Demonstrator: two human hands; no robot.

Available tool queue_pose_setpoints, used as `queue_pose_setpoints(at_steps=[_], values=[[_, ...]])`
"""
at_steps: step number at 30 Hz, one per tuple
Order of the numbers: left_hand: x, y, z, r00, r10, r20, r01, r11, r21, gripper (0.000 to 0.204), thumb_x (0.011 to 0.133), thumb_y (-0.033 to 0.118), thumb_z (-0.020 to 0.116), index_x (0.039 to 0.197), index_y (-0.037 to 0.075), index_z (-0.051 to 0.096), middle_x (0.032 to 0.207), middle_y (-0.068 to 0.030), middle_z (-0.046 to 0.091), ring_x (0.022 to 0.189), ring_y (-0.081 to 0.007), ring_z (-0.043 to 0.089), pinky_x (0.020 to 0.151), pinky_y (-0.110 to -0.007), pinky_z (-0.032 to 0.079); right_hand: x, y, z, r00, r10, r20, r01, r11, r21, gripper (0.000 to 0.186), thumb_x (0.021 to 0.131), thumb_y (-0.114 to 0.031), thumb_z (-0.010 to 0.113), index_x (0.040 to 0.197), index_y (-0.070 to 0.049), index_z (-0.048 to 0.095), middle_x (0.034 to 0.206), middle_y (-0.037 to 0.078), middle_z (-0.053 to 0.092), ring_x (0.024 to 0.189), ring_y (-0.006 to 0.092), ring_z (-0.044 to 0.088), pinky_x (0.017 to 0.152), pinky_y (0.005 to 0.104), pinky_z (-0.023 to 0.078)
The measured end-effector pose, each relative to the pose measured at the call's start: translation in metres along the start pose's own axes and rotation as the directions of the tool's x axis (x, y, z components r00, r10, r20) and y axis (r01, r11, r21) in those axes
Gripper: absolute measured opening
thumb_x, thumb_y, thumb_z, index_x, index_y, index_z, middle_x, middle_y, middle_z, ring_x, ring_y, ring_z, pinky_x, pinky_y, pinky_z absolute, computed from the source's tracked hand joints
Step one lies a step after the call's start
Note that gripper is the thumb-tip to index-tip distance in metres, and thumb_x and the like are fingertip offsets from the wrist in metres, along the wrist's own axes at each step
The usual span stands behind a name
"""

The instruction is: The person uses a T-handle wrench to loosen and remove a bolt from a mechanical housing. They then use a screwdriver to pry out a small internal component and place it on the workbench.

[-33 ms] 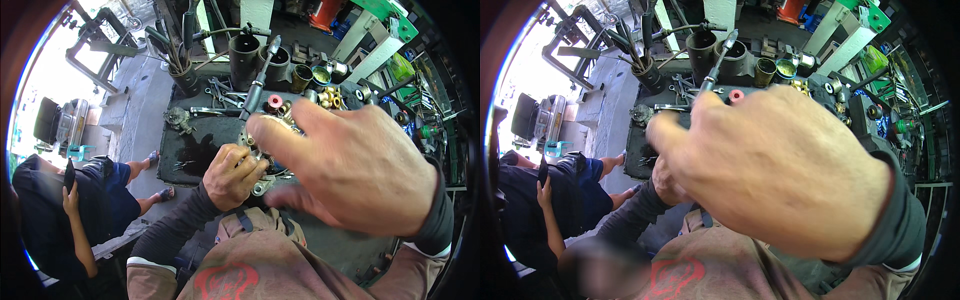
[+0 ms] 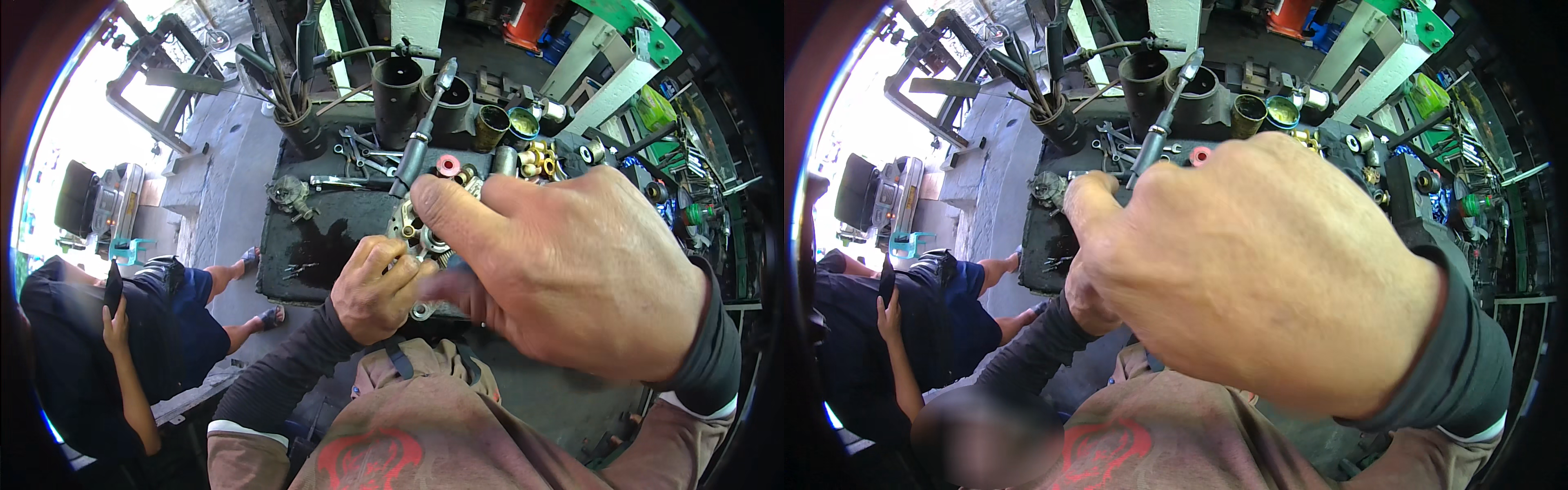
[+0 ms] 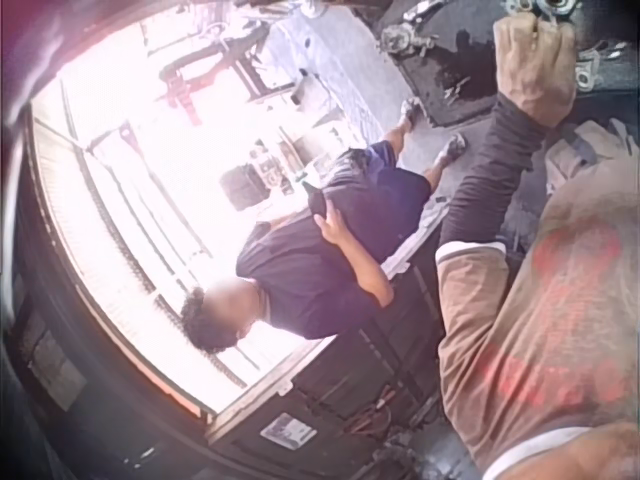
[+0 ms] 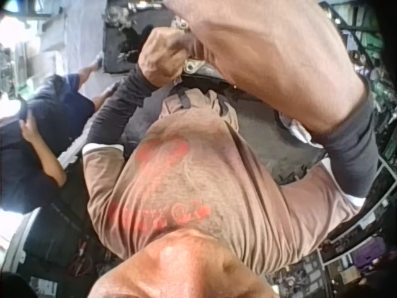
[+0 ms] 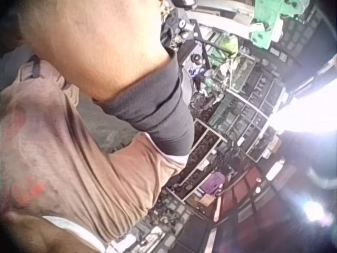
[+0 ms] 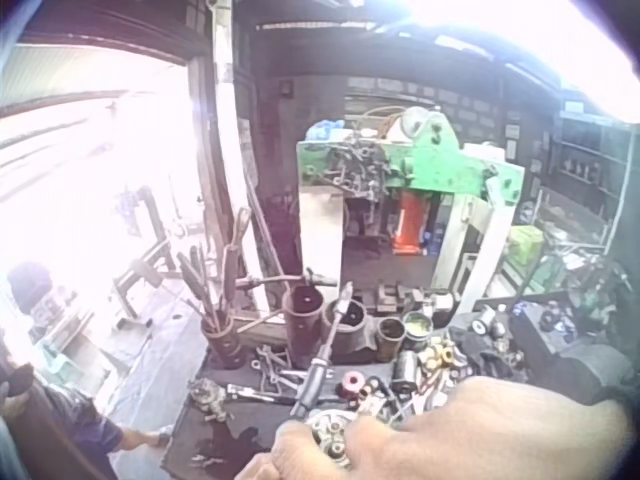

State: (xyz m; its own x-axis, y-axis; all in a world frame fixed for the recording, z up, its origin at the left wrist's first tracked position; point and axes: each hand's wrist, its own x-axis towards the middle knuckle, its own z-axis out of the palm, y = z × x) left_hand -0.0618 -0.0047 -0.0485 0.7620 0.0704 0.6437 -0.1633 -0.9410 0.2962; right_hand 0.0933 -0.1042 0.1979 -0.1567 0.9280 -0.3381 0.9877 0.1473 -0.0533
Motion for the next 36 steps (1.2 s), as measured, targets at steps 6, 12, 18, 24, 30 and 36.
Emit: queue_pose_setpoints(at_steps=[6, 12, 18, 24, 30, 36], values=[[0.006, 0.003, -0.002, 0.999, 0.008, 0.040, -0.008, 1.000, -0.008, 0.039, 0.062, 0.006, 0.072, 0.099, -0.004, 0.071, 0.098, -0.0109, 0.059, 0.105, -0.0318, 0.062, 0.087, -0.043, 0.056, 0.000, 0.027, 0.019, 0.852, -0.353, -0.386, 0.399, 0.916, 0.042, 0.042, 0.089, -0.023, 0.074, 0.122, -0.006, 0.055, 0.092, 0.012, 0.060, 0.072, 0.0322, 0.066, 0.057, 0.0413, 0.051], [-0.008, -0.007, 0.011, 0.999, 0.007, 0.039, -0.005, 0.998, -0.055, 0.035, 0.065, 0.003, 0.073, 0.099, -0.004, 0.071, 0.099, -0.0123, 0.058, 0.105, -0.0320, 0.063, 0.087, -0.042, 0.058, 0.004, 0.034, 0.024, 0.832, -0.426, -0.354, 0.476, 0.877, 0.063, 0.039, 0.089, -0.018, 0.074, 0.121, -0.007, 0.054, 0.097, 0.013, 0.060, 0.075, 0.0337, 0.066, 0.059, 0.0406, 0.052], [-0.003, -0.005, 0.005, 1.000, -0.004, 0.004, 0.004, 0.996, -0.095, 0.031, 0.061, 0.001, 0.072, 0.091, -0.004, 0.068, 0.100, -0.0142, 0.058, 0.102, -0.0342, 0.063, 0.079, -0.040, 0.058, 0.002, 0.027, 0.020, 0.847, -0.409, -0.339, 0.435, 0.901, 0.001, 0.040, 0.090, -0.022, 0.073, 0.120, -0.007, 0.053, 0.098, 0.014, 0.060, 0.077, 0.0347, 0.066, 0.060, 0.0416, 0.053], [0.002, -0.003, 0.002, 0.999, 0.044, -0.001, -0.044, 0.999, -0.007, 0.037, 0.061, 0.001, 0.073, 0.097, -0.005, 0.069, 0.101, -0.0144, 0.059, 0.100, -0.0338, 0.063, 0.079, -0.040, 0.058, 0.001, 0.021, 0.019, 0.908, -0.275, -0.316, 0.323, 0.939, 0.113, 0.039, 0.090, -0.020, 0.072, 0.121, -0.007, 0.053, 0.102, 0.014, 0.060, 0.084, 0.0348, 0.065, 0.065, 0.0426, 0.053], [0.003, -0.001, 0.000, 1.000, 0.008, -0.007, -0.008, 1.000, -0.018, 0.038, 0.065, -0.002, 0.074, 0.103, -0.004, 0.070, 0.100, -0.0118, 0.056, 0.098, -0.0318, 0.063, 0.078, -0.039, 0.058, -0.002, 0.019, 0.013, 0.968, -0.226, -0.108, 0.239, 0.962, 0.133, 0.043, 0.085, -0.010, 0.074, 0.122, -0.007, 0.053, 0.114, 0.015, 0.054, 0.097, 0.0354, 0.062, 0.079, 0.0441, 0.053], [0.006, 0.004, -0.003, 0.992, -0.124, 0.015, 0.125, 0.981, -0.147, 0.042, 0.065, -0.007, 0.074, 0.106, -0.001, 0.070, 0.096, -0.0099, 0.051, 0.099, -0.0310, 0.062, 0.077, -0.039, 0.057, -0.002, 0.018, 0.037, 0.927, -0.038, -0.373, 0.160, 0.940, 0.302, 0.042, 0.083, 0.000, 0.069, 0.123, -0.006, 0.058, 0.106, 0.011, 0.059, 0.092, 0.0332, 0.065, 0.080, 0.0415, 0.053]])
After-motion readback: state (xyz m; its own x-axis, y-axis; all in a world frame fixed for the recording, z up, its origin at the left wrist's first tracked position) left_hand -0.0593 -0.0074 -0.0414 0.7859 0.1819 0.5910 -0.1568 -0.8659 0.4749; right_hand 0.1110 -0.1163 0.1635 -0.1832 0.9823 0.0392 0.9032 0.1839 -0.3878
